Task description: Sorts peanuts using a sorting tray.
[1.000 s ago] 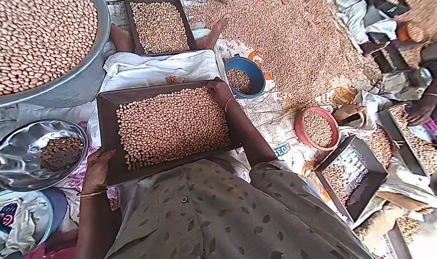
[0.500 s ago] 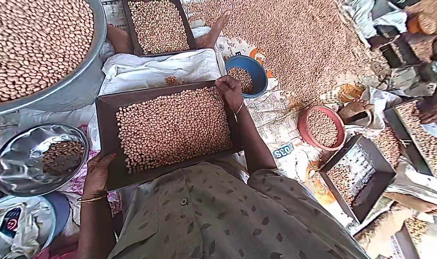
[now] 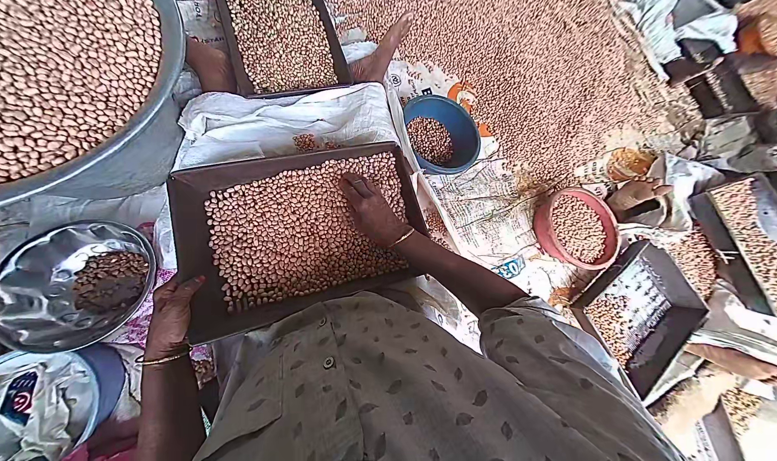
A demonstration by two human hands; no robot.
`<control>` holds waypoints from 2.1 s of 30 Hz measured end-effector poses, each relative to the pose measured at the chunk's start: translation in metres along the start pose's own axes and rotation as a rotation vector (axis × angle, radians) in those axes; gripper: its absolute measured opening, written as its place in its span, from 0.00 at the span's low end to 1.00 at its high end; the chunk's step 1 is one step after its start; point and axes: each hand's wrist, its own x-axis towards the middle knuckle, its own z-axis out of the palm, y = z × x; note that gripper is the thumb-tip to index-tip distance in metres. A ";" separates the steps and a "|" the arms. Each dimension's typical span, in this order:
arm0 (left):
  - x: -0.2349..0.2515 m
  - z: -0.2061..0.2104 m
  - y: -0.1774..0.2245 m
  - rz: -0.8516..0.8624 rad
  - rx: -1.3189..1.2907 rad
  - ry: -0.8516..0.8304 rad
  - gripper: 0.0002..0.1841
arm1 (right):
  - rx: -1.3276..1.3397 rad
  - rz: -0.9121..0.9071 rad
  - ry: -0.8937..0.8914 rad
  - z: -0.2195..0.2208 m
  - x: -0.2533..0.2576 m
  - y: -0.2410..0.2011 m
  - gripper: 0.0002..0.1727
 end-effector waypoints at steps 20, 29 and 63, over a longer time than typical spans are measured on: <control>0.004 -0.003 -0.006 -0.005 0.005 -0.015 0.10 | 0.089 0.443 0.136 -0.034 0.052 0.061 0.14; 0.001 -0.005 -0.008 0.007 0.005 -0.017 0.11 | 0.702 0.051 0.249 -0.051 0.028 0.059 0.18; 0.006 -0.007 -0.012 -0.008 -0.086 -0.068 0.10 | -0.027 -0.024 -0.088 0.024 0.000 -0.067 0.10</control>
